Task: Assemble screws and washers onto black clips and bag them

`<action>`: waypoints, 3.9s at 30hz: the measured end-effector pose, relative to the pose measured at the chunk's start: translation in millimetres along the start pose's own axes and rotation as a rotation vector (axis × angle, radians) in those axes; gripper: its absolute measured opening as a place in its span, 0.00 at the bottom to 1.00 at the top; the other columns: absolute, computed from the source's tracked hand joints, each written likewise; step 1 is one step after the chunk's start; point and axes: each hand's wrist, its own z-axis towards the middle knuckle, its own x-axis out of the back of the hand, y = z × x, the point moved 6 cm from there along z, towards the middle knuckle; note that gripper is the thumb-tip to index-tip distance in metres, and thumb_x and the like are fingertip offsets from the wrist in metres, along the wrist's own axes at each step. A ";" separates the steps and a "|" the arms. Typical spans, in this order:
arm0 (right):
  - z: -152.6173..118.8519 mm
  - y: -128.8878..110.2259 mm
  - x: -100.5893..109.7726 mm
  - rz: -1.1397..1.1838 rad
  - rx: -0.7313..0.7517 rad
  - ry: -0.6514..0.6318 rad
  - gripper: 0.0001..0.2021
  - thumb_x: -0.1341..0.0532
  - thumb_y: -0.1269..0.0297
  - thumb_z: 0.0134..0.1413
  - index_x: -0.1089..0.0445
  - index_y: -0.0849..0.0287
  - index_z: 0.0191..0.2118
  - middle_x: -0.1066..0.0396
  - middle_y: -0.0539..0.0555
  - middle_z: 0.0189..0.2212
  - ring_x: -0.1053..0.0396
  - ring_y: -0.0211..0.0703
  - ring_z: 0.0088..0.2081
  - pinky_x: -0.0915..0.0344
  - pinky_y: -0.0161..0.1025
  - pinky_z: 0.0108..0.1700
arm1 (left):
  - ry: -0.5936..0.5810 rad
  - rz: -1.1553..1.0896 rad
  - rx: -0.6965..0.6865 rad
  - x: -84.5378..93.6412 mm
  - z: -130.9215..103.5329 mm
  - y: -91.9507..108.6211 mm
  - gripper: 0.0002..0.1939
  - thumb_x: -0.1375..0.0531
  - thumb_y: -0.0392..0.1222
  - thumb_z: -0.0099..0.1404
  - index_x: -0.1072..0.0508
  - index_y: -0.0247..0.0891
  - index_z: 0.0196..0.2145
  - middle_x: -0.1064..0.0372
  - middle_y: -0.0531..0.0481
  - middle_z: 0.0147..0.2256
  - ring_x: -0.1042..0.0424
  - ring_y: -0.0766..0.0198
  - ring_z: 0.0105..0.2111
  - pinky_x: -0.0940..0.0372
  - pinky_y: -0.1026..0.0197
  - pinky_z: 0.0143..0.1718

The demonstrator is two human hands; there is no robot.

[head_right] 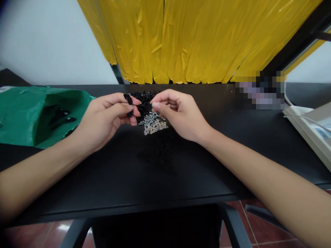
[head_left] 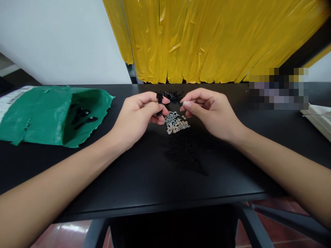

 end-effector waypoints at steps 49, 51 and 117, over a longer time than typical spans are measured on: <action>-13.5 -13.3 -10.8 -0.473 0.242 -0.056 0.09 0.29 0.70 0.57 0.21 0.58 0.45 0.21 0.50 0.33 0.26 0.41 0.33 0.28 0.40 0.37 | -0.219 0.618 -0.043 -9.5 -8.3 -7.2 0.11 0.40 0.42 0.68 0.24 0.38 0.28 0.25 0.52 0.27 0.30 0.67 0.22 0.38 0.64 0.24; -13.7 -12.4 -10.1 -0.481 0.240 -0.053 0.09 0.29 0.69 0.58 0.21 0.57 0.45 0.22 0.51 0.33 0.26 0.41 0.33 0.28 0.40 0.37 | -0.232 0.605 -0.042 -10.3 -8.5 -7.8 0.11 0.39 0.43 0.69 0.24 0.39 0.29 0.25 0.52 0.27 0.29 0.67 0.23 0.37 0.63 0.24; -12.4 -5.6 -8.3 -0.287 -0.037 -0.215 0.05 0.32 0.64 0.64 0.19 0.57 0.38 0.23 0.47 0.31 0.30 0.36 0.32 0.37 0.36 0.34 | -0.065 0.596 -0.313 -3.4 -16.2 11.7 0.08 0.31 0.43 0.66 0.16 0.40 0.42 0.18 0.53 0.31 0.22 0.64 0.25 0.33 0.64 0.25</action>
